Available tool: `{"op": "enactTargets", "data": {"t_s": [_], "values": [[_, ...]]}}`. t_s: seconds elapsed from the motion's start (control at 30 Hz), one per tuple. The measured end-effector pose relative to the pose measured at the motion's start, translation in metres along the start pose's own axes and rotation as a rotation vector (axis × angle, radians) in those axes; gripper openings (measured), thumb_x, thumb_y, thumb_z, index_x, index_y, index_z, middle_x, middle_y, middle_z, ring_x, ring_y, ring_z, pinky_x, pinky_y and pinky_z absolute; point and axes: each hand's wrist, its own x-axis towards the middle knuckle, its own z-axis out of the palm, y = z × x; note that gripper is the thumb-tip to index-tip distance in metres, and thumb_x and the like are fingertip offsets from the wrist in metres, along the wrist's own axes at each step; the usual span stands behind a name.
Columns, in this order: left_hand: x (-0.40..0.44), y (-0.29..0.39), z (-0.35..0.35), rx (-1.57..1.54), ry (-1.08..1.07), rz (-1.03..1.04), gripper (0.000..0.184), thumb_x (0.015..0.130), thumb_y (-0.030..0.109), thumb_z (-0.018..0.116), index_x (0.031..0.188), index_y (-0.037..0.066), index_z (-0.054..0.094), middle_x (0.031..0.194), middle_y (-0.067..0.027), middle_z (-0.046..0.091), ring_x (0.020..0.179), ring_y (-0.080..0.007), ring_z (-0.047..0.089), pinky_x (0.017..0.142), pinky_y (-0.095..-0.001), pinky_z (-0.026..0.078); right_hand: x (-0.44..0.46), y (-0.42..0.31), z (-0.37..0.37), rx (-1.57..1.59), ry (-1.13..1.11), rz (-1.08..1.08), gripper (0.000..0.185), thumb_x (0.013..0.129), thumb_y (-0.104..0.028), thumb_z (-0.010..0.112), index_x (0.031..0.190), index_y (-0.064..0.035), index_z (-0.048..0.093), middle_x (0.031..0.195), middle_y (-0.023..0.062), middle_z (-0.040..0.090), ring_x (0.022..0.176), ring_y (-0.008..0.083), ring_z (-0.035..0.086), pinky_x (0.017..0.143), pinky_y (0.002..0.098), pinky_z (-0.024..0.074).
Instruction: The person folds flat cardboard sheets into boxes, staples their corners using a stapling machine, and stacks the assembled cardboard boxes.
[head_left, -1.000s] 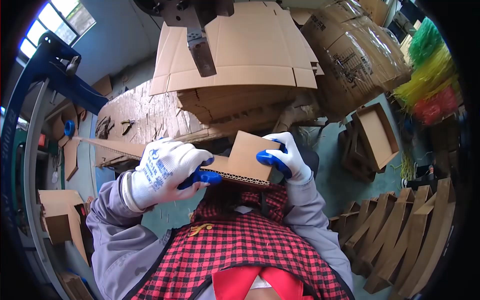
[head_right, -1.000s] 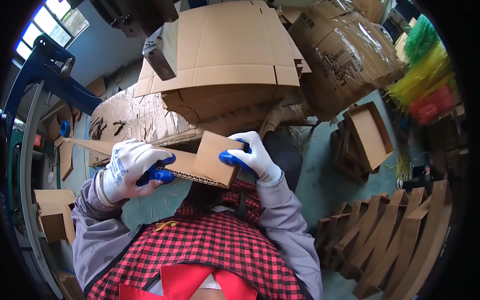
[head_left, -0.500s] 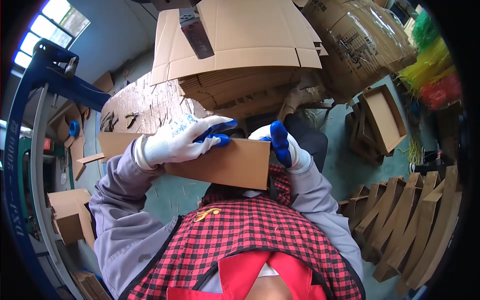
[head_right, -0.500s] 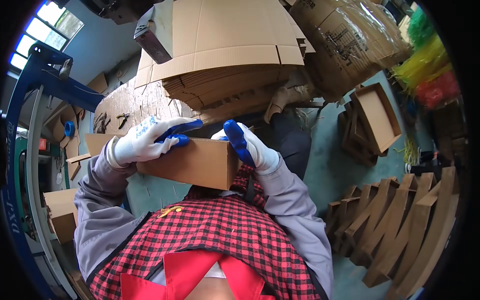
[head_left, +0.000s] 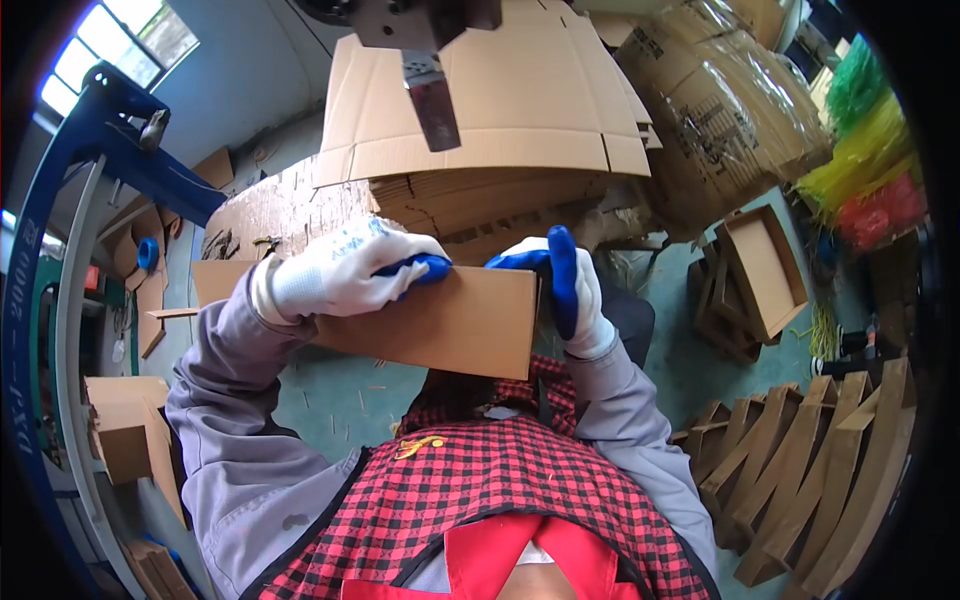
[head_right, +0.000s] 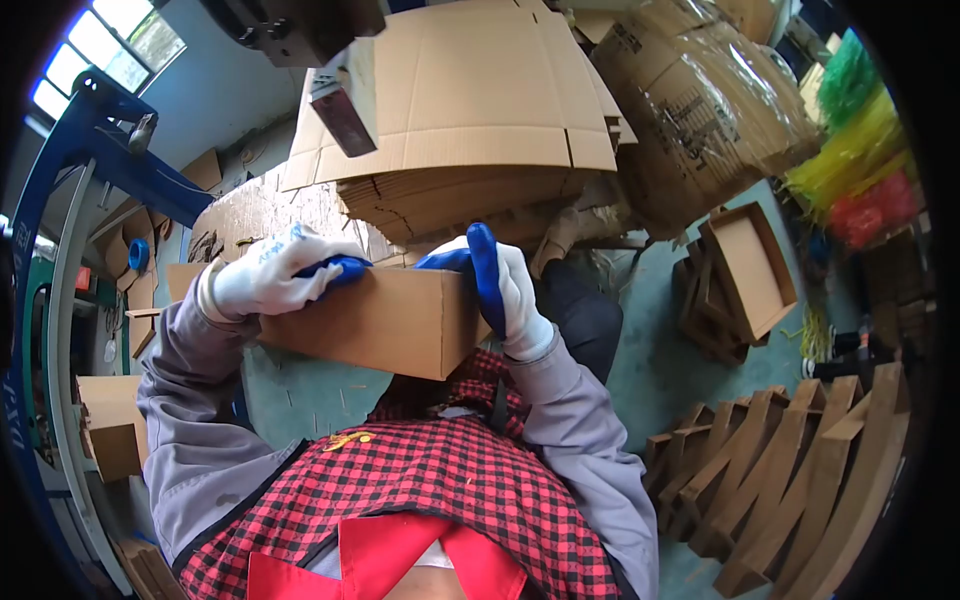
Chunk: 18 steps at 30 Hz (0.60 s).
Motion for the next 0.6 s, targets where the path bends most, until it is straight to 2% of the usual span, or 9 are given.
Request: {"op": "enactTargets", "data": {"t_s": [0.1,0.13,0.2,0.27,0.3,0.43,0.6], "values": [[-0.011,0.010,-0.027,0.007,0.028,-0.187,0.025,0.091,0.011,0.054,0.114,0.004,0.063,0.086,-0.0106,0.066,0.067,-0.0213,0.057,0.065,-0.0305,0.047,0.012,0.008,0.007,-0.059,0.227,-0.007,0.058,0.101,-0.041,0.044,0.065,0.0007,0.062,0.064,-0.0006,0.057,0.060,0.0071,0.045,0.059,0.0219,0.0368],[-0.013,0.013,-0.035,0.017,0.052,-0.192,0.025,0.091,0.011,0.054,0.114,0.004,0.063,0.086,-0.0106,0.066,0.067,-0.0213,0.057,0.065,-0.0305,0.047,0.017,0.013,0.005,-0.063,0.203,-0.019,0.058,0.101,-0.041,0.044,0.065,0.0007,0.062,0.064,-0.0006,0.057,0.060,0.0071,0.045,0.059,0.0219,0.0368],[-0.012,0.021,-0.049,0.130,0.066,-0.284,0.026,0.091,0.014,0.055,0.114,0.004,0.063,0.090,-0.0114,0.066,0.070,-0.0217,0.058,0.068,-0.0296,0.048,0.026,0.028,-0.008,-0.202,0.178,-0.090,0.040,0.101,-0.031,0.046,0.088,0.0022,0.063,0.074,0.0036,0.063,0.063,0.0106,0.051,0.063,0.0236,0.0409],[-0.013,0.025,-0.063,0.241,0.075,-0.372,0.027,0.091,0.018,0.056,0.113,0.003,0.063,0.094,-0.0122,0.066,0.073,-0.0221,0.060,0.071,-0.0288,0.049,0.037,0.033,-0.015,-0.339,0.164,-0.170,0.032,0.100,-0.022,0.047,0.111,0.0036,0.064,0.083,0.0077,0.068,0.065,0.0141,0.057,0.067,0.0254,0.0451],[-0.015,0.022,-0.068,0.251,0.100,-0.374,0.027,0.091,0.018,0.056,0.113,0.003,0.063,0.094,-0.0122,0.066,0.073,-0.0221,0.060,0.071,-0.0288,0.049,0.043,0.027,-0.012,-0.345,0.147,-0.188,0.032,0.100,-0.022,0.047,0.111,0.0036,0.064,0.083,0.0077,0.068,0.065,0.0141,0.057,0.067,0.0254,0.0451],[-0.016,-0.002,-0.079,0.197,0.323,-0.277,0.028,0.093,0.016,0.055,0.116,0.001,0.063,0.099,-0.0104,0.064,0.074,-0.0176,0.058,0.066,-0.0242,0.048,0.059,0.000,0.000,-0.933,0.116,-0.391,0.029,0.094,-0.011,0.053,0.120,0.0030,0.057,0.082,0.0059,0.067,0.061,0.0145,0.054,0.064,0.0271,0.0457],[-0.009,-0.007,-0.106,0.213,0.332,-0.319,0.034,0.094,0.026,0.054,0.117,0.002,0.060,0.100,-0.0099,0.062,0.081,-0.0175,0.059,0.072,-0.0243,0.048,0.084,0.006,-0.004,-0.666,0.119,-0.379,0.033,0.090,-0.011,0.057,0.121,0.0027,0.055,0.085,0.0087,0.066,0.062,0.0176,0.053,0.063,0.0292,0.0458]]}}
